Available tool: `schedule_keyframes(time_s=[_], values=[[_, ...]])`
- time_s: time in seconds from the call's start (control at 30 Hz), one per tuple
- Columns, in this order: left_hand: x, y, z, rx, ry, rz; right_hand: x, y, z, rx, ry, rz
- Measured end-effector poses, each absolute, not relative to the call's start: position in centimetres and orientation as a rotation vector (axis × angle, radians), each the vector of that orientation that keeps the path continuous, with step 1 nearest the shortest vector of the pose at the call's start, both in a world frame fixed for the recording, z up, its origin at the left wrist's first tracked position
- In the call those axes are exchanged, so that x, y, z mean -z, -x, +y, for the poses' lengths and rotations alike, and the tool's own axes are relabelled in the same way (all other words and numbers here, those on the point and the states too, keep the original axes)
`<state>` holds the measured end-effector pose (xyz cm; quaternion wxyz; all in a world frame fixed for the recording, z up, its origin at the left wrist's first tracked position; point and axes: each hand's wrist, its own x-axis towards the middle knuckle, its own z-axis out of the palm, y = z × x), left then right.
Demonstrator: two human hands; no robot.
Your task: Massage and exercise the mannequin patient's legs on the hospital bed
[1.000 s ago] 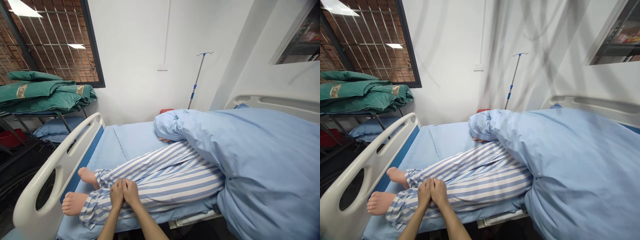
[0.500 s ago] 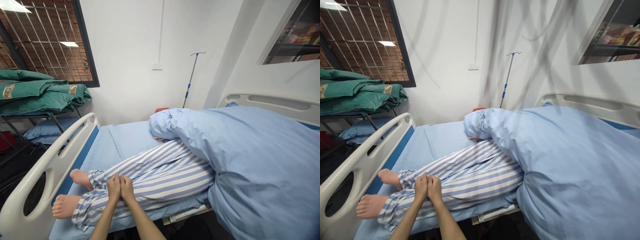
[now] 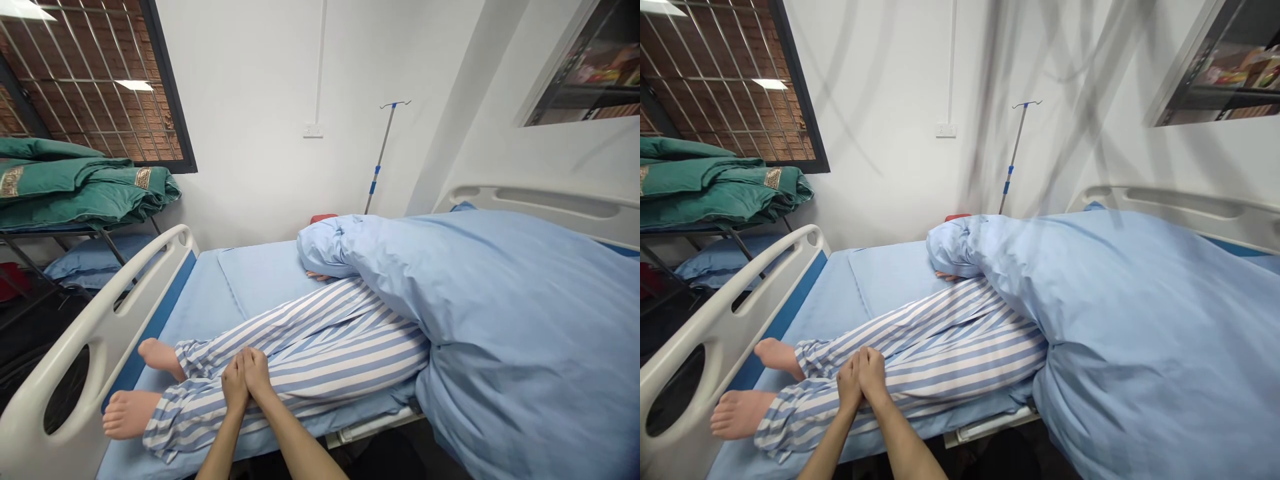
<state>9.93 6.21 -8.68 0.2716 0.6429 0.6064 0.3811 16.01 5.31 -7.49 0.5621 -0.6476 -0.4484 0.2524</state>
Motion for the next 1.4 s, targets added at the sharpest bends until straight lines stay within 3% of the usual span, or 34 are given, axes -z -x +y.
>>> schedule_keyframes(time_s=[0.17, 0.33, 0.53, 0.83, 1.2, 1.4], values=[[8.8, -10.0, 6.2, -0.927, -1.73, 1.62, 6.0, -17.5, 4.1, -0.385, 1.653, -1.362], [9.1, -10.2, 6.2, -0.916, -1.802, 1.676, 7.0, -18.4, 3.0, -0.375, 1.668, -1.43], [8.3, -10.6, 6.2, -0.898, -1.775, 1.602, 8.1, -18.2, 2.9, -0.393, 1.615, -1.282], [5.7, -14.4, 5.9, -1.148, -1.262, 1.367, 7.7, -19.2, 3.7, -0.56, 1.418, -0.961], [7.6, -13.5, 5.0, -1.031, -1.707, 1.458, 7.7, -19.2, 3.8, -0.574, 1.436, -0.941], [8.3, -13.5, 5.3, -0.992, -1.759, 1.445, 5.8, -21.3, 3.0, -0.301, 1.595, -1.377]])
